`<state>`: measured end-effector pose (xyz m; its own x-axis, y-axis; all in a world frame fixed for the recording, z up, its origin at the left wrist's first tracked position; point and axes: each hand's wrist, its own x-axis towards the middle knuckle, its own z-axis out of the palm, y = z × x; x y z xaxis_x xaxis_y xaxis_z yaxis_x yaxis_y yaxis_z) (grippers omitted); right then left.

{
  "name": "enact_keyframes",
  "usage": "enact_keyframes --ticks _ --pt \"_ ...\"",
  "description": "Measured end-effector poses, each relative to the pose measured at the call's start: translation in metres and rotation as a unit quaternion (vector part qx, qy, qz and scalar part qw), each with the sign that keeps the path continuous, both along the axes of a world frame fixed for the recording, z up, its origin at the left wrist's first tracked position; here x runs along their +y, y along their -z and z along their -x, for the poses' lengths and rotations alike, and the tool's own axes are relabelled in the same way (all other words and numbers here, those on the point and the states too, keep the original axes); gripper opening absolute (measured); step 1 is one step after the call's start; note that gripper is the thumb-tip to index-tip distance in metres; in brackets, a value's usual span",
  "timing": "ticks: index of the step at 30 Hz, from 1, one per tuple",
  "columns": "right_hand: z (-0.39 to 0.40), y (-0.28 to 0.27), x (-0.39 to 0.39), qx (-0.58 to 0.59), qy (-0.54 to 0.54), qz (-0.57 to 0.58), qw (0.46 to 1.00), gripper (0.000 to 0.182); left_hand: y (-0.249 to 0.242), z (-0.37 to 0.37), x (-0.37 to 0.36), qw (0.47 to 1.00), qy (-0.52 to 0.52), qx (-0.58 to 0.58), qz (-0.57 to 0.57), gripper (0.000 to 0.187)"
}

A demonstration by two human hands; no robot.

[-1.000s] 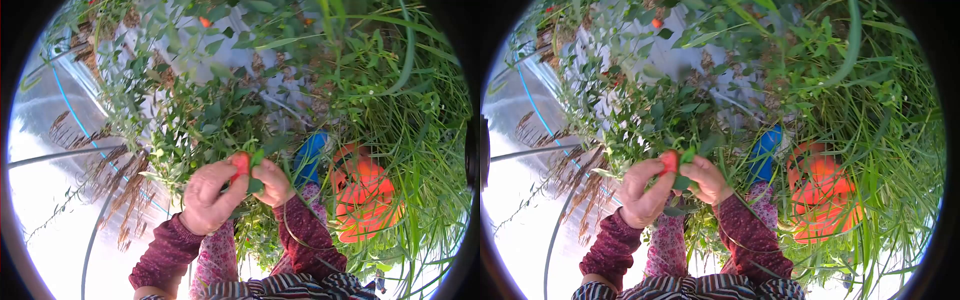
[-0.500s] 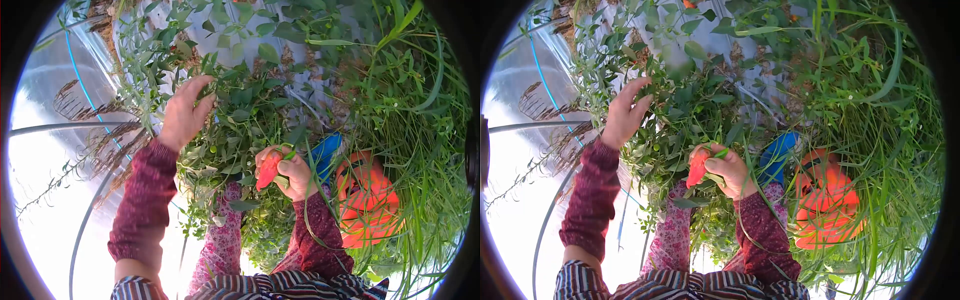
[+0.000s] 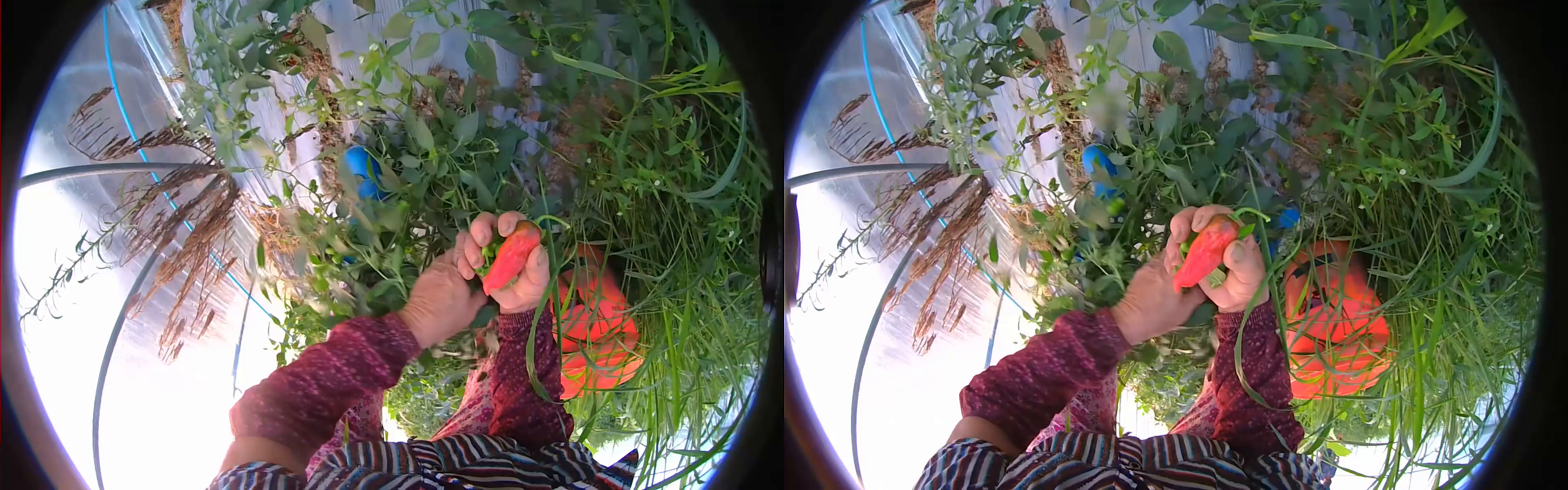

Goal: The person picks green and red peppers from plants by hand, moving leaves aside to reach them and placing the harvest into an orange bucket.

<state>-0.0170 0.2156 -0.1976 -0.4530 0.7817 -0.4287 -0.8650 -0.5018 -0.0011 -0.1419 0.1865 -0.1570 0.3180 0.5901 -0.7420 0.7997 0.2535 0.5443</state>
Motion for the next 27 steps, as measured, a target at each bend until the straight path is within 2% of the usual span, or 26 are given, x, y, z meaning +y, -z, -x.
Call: enact_keyframes --ticks 3,5,7,9,10,11,13,15,17,18,20,22,24,26,27 --pt "-0.007 0.002 0.001 -0.001 -0.012 -0.013 1.000 0.045 0.002 -0.022 -0.013 0.998 -0.009 -0.035 -0.054 0.065" --pt "-0.010 0.002 0.004 -0.026 -0.010 0.071 0.997 0.044 0.000 -0.029 -0.009 0.995 -0.086 -0.029 0.051 0.067" --pt "-0.009 0.004 0.005 -0.058 -0.023 0.109 0.992 0.039 -0.003 -0.029 -0.006 0.993 -0.081 -0.006 0.089 0.069" --pt "-0.007 0.007 0.007 -0.119 -0.033 0.188 0.974 0.034 -0.003 -0.020 -0.003 0.998 -0.060 -0.027 0.013 0.071" --pt "-0.007 0.006 0.008 -0.116 -0.014 0.204 0.972 0.033 -0.006 -0.015 0.000 0.996 -0.067 -0.021 -0.047 0.063" --pt "-0.008 0.008 0.008 -0.116 -0.014 0.206 0.972 0.033 -0.011 -0.009 0.004 0.997 -0.067 -0.021 -0.045 0.063" --pt "-0.010 0.010 0.008 -0.110 0.005 0.235 0.966 0.037 -0.026 0.009 0.028 0.997 -0.024 -0.032 -0.065 0.048" --pt "-0.010 0.008 0.010 -0.134 0.006 0.247 0.960 0.035 -0.024 0.030 0.050 0.973 -0.125 -0.107 -0.164 0.036" --pt "-0.011 0.008 0.011 -0.158 0.035 0.241 0.957 0.035 -0.014 0.059 0.088 0.945 -0.043 -0.026 -0.324 0.047" --pt "-0.012 0.004 0.014 -0.174 0.042 0.258 0.949 0.035 -0.005 0.068 0.092 0.945 -0.044 -0.024 -0.324 0.047" --pt "-0.017 0.008 0.013 -0.161 0.058 0.262 0.950 0.036 0.018 0.083 0.082 0.981 -0.054 0.138 -0.123 0.059" --pt "-0.020 0.006 0.014 -0.186 0.079 0.263 0.943 0.036 0.040 0.080 0.050 0.979 -0.096 0.110 0.142 0.075" --pt "-0.023 0.009 0.013 -0.191 0.087 0.254 0.944 0.036 0.066 0.059 -0.008 0.981 -0.126 -0.036 0.144 0.084" --pt "-0.030 0.013 0.011 -0.165 0.114 0.256 0.946 0.035 0.042 0.015 -0.007 0.974 -0.172 -0.028 0.143 0.084" --pt "-0.032 0.015 0.011 -0.168 0.106 0.257 0.946 0.035 0.049 -0.003 -0.020 0.985 -0.148 -0.007 0.087 0.080"
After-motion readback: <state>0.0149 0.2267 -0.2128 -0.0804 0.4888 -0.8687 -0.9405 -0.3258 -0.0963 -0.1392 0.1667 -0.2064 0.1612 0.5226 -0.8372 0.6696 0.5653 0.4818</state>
